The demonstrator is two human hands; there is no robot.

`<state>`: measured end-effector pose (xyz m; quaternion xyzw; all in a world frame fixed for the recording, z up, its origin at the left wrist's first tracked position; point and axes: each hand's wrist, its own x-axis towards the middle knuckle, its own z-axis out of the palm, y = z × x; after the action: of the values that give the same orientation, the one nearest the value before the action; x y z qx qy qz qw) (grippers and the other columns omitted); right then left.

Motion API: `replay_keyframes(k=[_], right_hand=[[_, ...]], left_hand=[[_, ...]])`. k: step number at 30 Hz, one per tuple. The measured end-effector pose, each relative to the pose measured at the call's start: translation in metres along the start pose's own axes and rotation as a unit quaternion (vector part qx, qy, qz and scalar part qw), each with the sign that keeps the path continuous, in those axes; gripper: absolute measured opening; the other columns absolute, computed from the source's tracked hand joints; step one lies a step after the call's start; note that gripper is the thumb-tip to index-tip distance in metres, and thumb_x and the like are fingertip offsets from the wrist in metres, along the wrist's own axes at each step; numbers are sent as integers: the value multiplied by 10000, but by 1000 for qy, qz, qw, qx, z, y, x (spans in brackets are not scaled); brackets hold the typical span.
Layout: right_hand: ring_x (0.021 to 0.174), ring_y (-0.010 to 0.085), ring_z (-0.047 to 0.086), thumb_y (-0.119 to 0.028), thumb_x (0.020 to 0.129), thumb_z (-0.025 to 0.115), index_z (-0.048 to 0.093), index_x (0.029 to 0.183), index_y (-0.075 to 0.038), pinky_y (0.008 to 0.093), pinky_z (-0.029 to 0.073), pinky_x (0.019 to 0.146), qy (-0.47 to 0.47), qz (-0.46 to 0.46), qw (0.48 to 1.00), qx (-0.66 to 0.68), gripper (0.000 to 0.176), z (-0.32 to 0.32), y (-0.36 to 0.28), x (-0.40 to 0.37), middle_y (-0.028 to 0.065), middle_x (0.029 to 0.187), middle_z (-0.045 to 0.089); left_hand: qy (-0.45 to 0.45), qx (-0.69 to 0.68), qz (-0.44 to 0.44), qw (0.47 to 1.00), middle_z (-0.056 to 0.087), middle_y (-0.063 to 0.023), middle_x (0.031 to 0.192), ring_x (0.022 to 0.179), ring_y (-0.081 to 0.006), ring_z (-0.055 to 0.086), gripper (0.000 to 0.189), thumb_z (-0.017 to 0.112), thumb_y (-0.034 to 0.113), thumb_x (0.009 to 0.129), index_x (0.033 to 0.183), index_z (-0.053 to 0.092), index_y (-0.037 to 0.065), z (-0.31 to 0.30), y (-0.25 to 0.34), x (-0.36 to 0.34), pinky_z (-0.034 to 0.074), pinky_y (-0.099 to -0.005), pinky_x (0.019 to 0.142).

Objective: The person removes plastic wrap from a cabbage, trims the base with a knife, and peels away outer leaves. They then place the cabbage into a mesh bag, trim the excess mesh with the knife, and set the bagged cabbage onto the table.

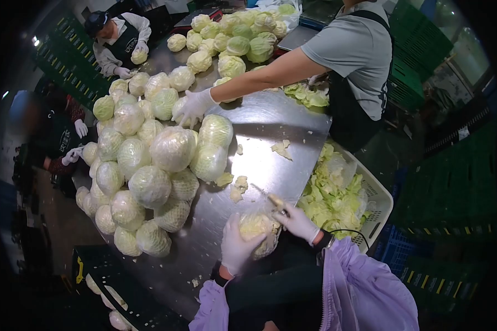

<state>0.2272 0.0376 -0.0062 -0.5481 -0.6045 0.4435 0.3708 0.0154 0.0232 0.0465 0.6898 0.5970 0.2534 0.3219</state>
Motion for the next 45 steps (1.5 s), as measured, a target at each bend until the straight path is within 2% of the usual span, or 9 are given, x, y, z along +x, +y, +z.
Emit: replay_keyframes(k=[2, 4, 8, 16, 20, 26, 31, 40, 45], right_hand=[[659, 256, 628, -209, 902, 588, 451, 1305, -35, 348, 508, 622, -5, 243, 970, 2, 460, -17, 35, 7, 141, 753, 631], [759, 286, 653, -244, 904, 581, 450, 1314, -20, 356, 517, 688, -20, 229, 972, -37, 485, -24, -11, -1, 158, 858, 659], [1007, 355, 612, -293, 874, 588, 478, 1296, -40, 414, 500, 848, -64, -122, 978, -156, 504, 18, -14, -14, 204, 1213, 568], [717, 369, 635, -254, 844, 576, 574, 1059, -57, 469, 503, 654, -93, -52, 947, -305, 291, 16, -10, 31, 171, 879, 653], [763, 374, 632, -263, 836, 573, 636, 883, -51, 471, 497, 706, -98, 1, 945, -313, 227, 13, 42, 65, 196, 832, 645], [839, 395, 618, -368, 894, 513, 593, 958, -17, 452, 478, 746, -133, 76, 966, -207, 365, 32, 50, 62, 220, 907, 634], [804, 402, 612, -341, 811, 584, 573, 970, -50, 463, 459, 691, -111, 45, 984, -131, 332, 45, 24, 53, 211, 847, 630], [756, 399, 607, -372, 790, 627, 577, 933, -74, 453, 465, 672, 25, 40, 983, -177, 334, 21, 54, 41, 192, 776, 624], [874, 359, 619, -435, 856, 593, 559, 1155, -85, 433, 488, 717, 65, 27, 973, -218, 461, 13, 29, 32, 161, 1005, 629]], left_hand=[[-1, -38, -5, 999, 473, -232, 1250, 1192, -357, 457, 849, 810, 338, 686, 1305, 395, -67, -1, -20, -6, 364, -413, 1015], [9, -77, -15, 997, 474, -218, 1252, 1196, -333, 468, 846, 819, 320, 685, 1304, 396, -72, 4, -47, -7, 369, -392, 1017], [39, -115, -15, 992, 497, -208, 1214, 1107, -330, 526, 806, 835, 287, 664, 1277, 433, -48, 1, -43, -10, 418, -378, 955], [20, -16, -44, 999, 565, -201, 1088, 1038, -378, 537, 693, 838, 295, 642, 1170, 520, -21, 6, -15, 9, 431, -431, 909], [79, 34, 71, 994, 561, -213, 1089, 1016, -389, 534, 737, 843, 300, 632, 1205, 512, -25, 3, -15, -1, 446, -433, 873], [4, -382, -40, 923, 510, -200, 1236, 1113, -258, 544, 770, 809, 132, 709, 1317, 384, -72, -3, -82, -15, 464, -378, 944], [-14, -142, 21, 989, 506, -204, 1242, 1123, -266, 532, 758, 800, 140, 717, 1317, 386, -69, 19, -41, 24, 452, -382, 955], [-21, -72, 82, 994, 499, -212, 1252, 1142, -282, 512, 738, 783, 153, 732, 1318, 390, -63, 44, -15, 43, 429, -389, 973], [-11, -54, 89, 994, 495, -216, 1258, 1152, -290, 500, 727, 774, 160, 741, 1319, 392, -60, 50, -22, 44, 416, -393, 983]])
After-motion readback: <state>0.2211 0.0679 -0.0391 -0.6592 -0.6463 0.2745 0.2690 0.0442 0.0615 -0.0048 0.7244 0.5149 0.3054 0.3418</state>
